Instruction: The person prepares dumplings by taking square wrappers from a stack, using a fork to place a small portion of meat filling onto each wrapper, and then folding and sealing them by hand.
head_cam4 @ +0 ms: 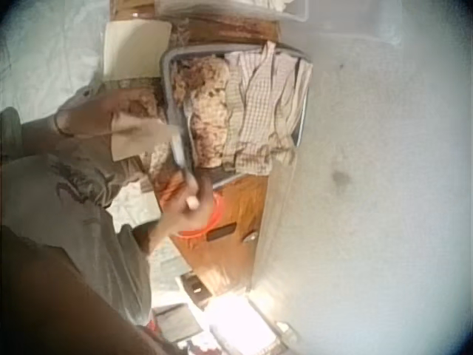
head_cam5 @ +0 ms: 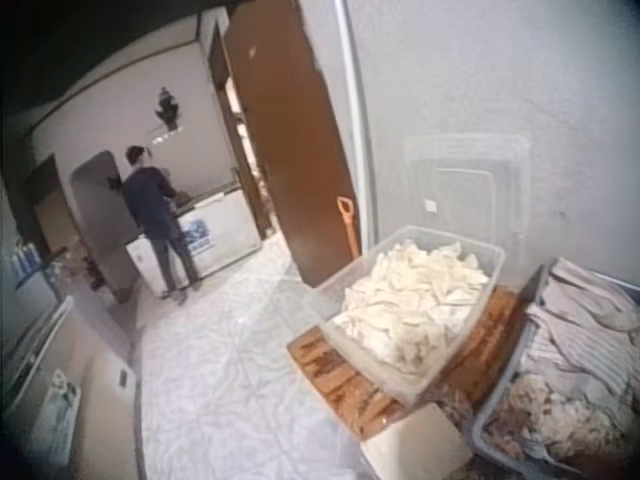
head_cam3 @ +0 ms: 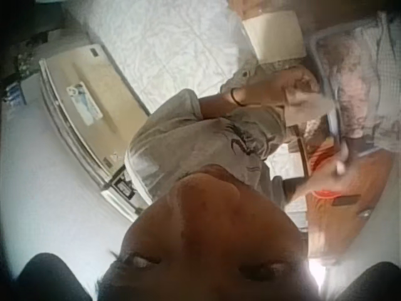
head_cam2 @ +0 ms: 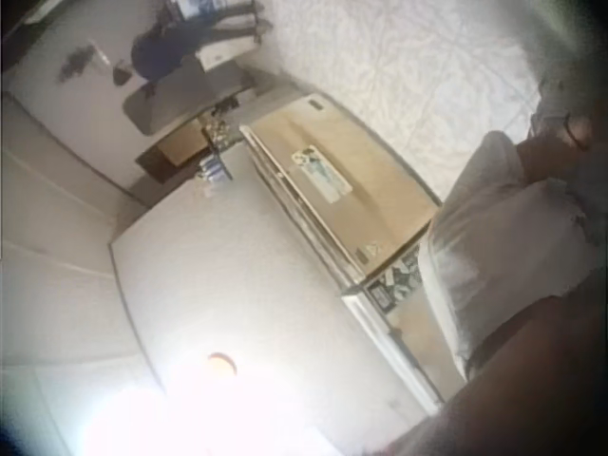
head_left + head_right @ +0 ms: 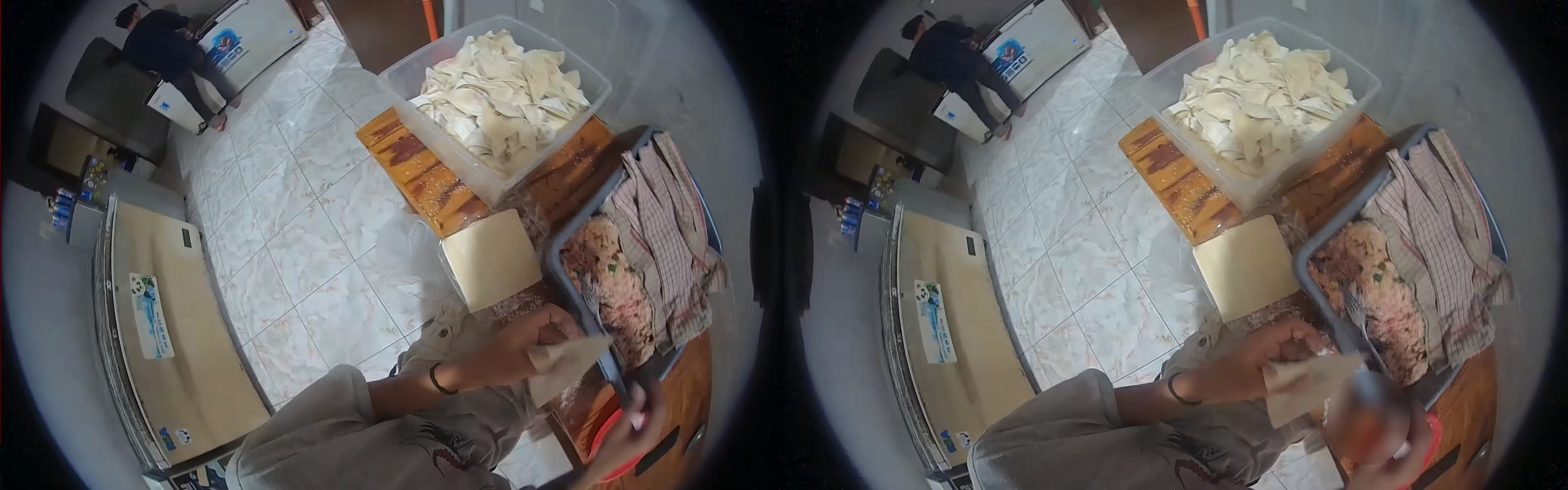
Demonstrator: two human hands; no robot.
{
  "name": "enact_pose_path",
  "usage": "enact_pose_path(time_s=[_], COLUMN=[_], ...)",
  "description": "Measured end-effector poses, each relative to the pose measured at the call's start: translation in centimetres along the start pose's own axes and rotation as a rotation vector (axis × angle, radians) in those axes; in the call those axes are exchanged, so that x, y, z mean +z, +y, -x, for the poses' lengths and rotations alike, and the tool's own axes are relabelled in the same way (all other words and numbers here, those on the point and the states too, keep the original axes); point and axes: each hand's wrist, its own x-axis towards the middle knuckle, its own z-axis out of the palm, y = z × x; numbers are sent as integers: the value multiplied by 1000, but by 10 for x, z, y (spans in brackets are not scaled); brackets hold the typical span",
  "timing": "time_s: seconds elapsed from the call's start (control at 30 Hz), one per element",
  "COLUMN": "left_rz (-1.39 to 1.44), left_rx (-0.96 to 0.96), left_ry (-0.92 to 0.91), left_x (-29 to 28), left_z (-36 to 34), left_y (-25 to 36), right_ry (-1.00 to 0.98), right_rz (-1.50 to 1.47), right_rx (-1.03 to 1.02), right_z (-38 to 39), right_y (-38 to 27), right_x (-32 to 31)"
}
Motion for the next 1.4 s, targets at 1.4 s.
enact_pose_path(time_s=[1.4], left_rz=[96], left_rx=[297], left_ry=[73], left_x=[45], left_z=[-19], left_y=[4], right_ry=[-314], right_rz=[-1048], right_rx=[134], right_z=[-33], right_y=[-64], right_x=[37])
